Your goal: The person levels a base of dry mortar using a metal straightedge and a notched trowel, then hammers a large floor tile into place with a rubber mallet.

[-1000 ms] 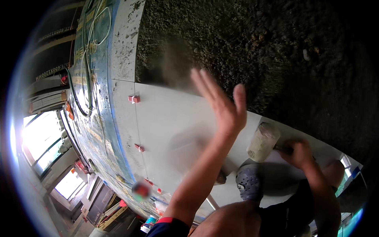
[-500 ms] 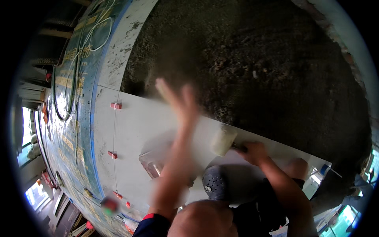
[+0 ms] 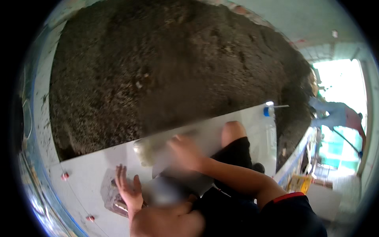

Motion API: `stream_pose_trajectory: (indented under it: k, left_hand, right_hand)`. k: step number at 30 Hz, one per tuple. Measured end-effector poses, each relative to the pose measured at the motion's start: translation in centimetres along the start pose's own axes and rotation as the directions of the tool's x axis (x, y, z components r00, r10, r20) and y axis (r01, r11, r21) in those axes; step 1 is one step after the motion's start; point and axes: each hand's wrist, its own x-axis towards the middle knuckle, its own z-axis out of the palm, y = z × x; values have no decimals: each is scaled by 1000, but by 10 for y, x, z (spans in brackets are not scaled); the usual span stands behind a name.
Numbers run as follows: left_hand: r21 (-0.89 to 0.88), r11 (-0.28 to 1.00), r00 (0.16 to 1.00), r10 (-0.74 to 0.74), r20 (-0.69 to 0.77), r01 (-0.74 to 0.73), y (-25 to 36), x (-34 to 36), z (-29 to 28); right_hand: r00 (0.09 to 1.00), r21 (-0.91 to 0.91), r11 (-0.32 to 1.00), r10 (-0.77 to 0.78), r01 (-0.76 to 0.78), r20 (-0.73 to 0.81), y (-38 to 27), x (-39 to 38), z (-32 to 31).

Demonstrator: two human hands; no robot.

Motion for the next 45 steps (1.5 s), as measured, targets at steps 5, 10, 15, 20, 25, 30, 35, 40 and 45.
stream_pose_trajectory:
  k: [5, 10, 15, 20, 25, 30, 35, 40, 45]
  left_hand:
    - [-185, 930, 853, 366, 371, -319, 73, 53, 80]
    - [330, 747, 633, 154, 759, -577, 87, 81, 123]
    - [352, 759, 545, 5, 838, -548, 62, 104, 132]
    - [393, 715, 491, -79, 868, -579, 55, 110, 135]
    - [377, 735, 534, -24, 845, -564, 51, 118, 130]
    - [144, 881, 474, 100, 875, -451, 138, 114, 130]
    - [-318, 914, 251, 257, 933, 250, 228, 121, 159]
    - [-472, 837, 111, 460, 881, 278, 293, 94, 202]
    - [-441, 776, -76, 526, 847, 451, 332, 71, 224]
  right_hand:
    - [872, -295, 823, 480, -486, -97, 99, -79, -130]
    - [247, 404, 537, 777, -741, -579, 184, -251, -201]
    - [143, 582, 220, 974, -783, -176, 163, -350, -145]
    - [452, 877, -73, 835, -475, 314, 64, -306, -160]
    - [805, 749, 496, 588, -438, 81, 31, -258, -236]
    - [880, 854, 444, 473, -271, 34, 39, -262, -250]
    - [840, 950, -72, 451, -303, 302, 100, -278, -156]
    - [797, 930, -307, 501, -200, 337, 111, -323, -67]
    - [820, 982, 168, 572, -83, -29, 91, -336, -79]
